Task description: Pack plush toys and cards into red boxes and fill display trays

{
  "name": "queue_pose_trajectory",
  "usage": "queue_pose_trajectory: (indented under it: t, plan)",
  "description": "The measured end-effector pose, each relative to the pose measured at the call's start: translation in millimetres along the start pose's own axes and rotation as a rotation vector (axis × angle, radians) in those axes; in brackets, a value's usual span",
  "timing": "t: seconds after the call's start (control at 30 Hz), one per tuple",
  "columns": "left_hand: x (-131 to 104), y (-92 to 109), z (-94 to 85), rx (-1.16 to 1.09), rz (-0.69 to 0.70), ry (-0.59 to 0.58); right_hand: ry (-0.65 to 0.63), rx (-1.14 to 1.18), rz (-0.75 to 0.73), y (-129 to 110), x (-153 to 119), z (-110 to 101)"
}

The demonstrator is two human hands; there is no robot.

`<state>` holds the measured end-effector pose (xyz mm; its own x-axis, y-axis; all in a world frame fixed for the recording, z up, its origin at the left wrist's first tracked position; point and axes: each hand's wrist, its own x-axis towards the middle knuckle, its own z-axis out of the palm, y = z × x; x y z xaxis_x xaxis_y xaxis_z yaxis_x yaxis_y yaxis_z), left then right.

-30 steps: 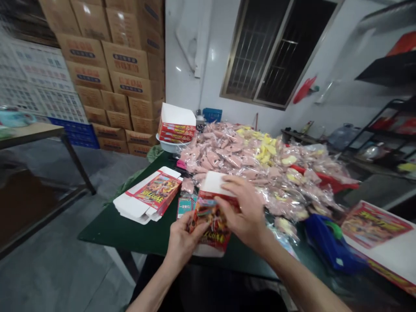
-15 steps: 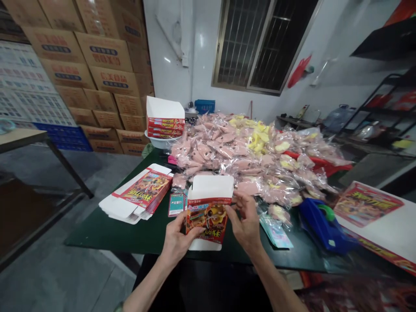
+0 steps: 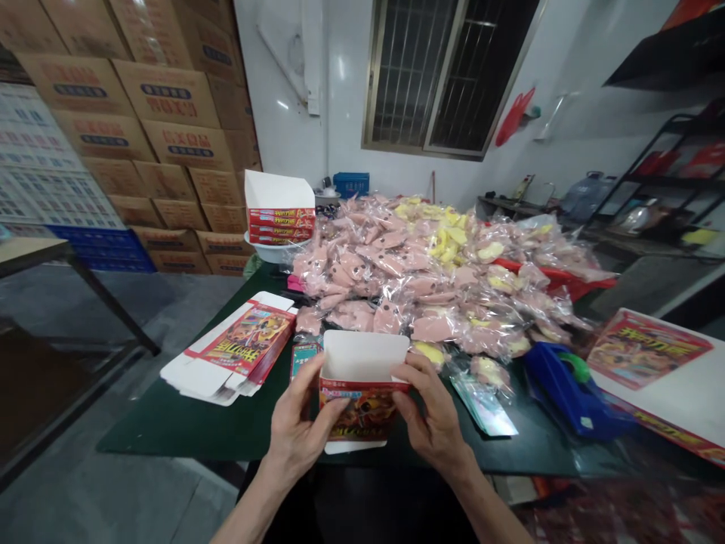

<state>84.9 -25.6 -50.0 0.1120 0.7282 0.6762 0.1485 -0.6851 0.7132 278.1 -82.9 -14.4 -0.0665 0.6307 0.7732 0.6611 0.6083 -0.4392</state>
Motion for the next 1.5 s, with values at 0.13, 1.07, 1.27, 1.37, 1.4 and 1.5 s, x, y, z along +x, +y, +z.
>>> queue_pose_trajectory:
  t: [0.13, 1.07, 1.27, 1.37, 1.4, 1.5]
  plan:
    - [11.8, 8.9, 5.5, 0.046, 0.179, 0.080, 0.113, 0.016, 0.040, -3.1, -0.7, 4.4]
    - [36.6, 47.1, -0.2, -0.769, -0.348, -0.069, -0.015, 0.162, 0.376, -36.6, -7.1, -25.9]
    - [36.1, 38.9, -12.9, -0.652, -0.196, -0.282, -0.094, 0.171, 0.295, -36.7, -1.2, -31.5]
    - [36.5, 36.9, -17.0, -0.585, -0.101, -0.321, -0.021, 0.127, 0.223, -38.3, -2.9, -28.2]
    - [36.5, 37.0, -18.7, -0.565, -0.096, -0.352, -0.008, 0.123, 0.218, -39.5, -3.5, -28.4]
    - [37.3, 41.5, -23.7, -0.555, -0.107, -0.463, -0.049, 0.153, 0.268, -43.5, -3.5, -32.1]
